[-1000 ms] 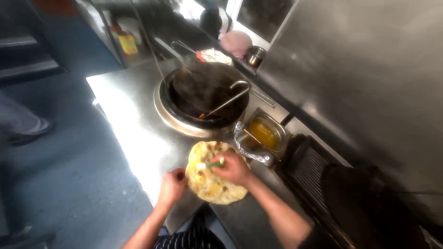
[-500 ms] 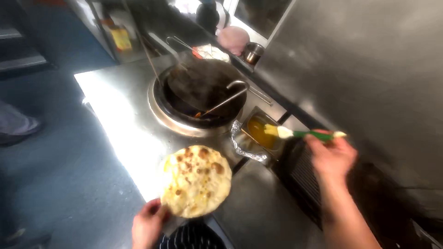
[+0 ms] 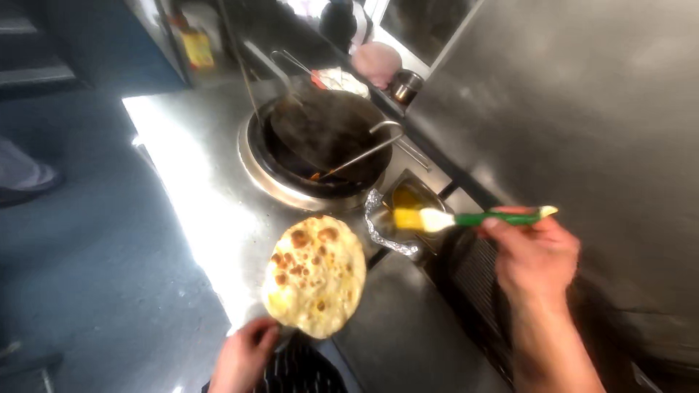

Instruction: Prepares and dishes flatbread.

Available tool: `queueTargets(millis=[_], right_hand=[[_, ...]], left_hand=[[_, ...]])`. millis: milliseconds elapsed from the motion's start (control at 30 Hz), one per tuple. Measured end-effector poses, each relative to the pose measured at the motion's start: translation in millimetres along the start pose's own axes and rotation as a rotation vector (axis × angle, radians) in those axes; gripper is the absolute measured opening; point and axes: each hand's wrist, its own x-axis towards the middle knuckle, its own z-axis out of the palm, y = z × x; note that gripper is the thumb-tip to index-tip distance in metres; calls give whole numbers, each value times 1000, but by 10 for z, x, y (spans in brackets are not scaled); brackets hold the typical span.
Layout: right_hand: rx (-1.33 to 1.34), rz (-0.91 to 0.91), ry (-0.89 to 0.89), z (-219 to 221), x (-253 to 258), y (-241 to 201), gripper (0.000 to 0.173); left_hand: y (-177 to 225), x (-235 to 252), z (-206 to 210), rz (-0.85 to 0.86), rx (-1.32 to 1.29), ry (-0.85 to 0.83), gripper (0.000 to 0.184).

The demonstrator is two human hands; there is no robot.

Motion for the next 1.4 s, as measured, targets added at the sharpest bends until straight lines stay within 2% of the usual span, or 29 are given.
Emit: queueTargets(millis=[67,167,300,400,467,533,600,667,700,800,867,933,1033,1133,1233,1333,1400], right_hand=[[-45,13,-112,324,-220,-81,19],[-63,25,-183,861,-463,29,15],[98,318,-204,1483,-554,160,13],[-88,584,-220,1832,-571,340,16],[-240,620,-96,1825,-563,485,22],[-310,466,34,1677,-563,594,20],[-384,99,7,1459,-667,774,19],[-508,-259,-233,1166,-850,931,21],[-562,-357,-356,1040,-972,958,20],[-531,-431,-553,799,-1419,817,18],[-399,-372,-529,701,-1565,644,15],[-347,-329,-417,656,-1497,544,16],[-511,-334,-246,798,-1349,720,17],[-497,-251,-279,1085,-1606,734,18],[-188,-123,-389,1300,-1921,398,18],[17,132,-334,1519,-1809,351,17],[-17,356,-259,1640,-1470,473,15]], left_hand=[[-25,146,-54,-30,-16,145,29],[65,314,-158,-84,-57,169,39],[160,443,-239,-109,0,105,34],[135,480,-207,-139,32,78,26],[131,475,-187,-151,19,80,25],[126,468,-185,-145,3,87,24],[127,456,-178,-144,-8,87,24],[145,443,-148,-140,-28,94,23],[156,440,-134,-132,-41,109,22],[188,433,-98,-113,-62,132,22],[199,423,-72,-114,-84,139,21],[191,413,-64,-112,-105,150,20],[151,410,-58,-84,-87,152,21],[119,399,-42,-39,-31,145,24],[131,386,-62,-23,-44,164,22],[109,362,-66,-24,-77,171,21],[113,354,-66,-19,-111,171,18]])
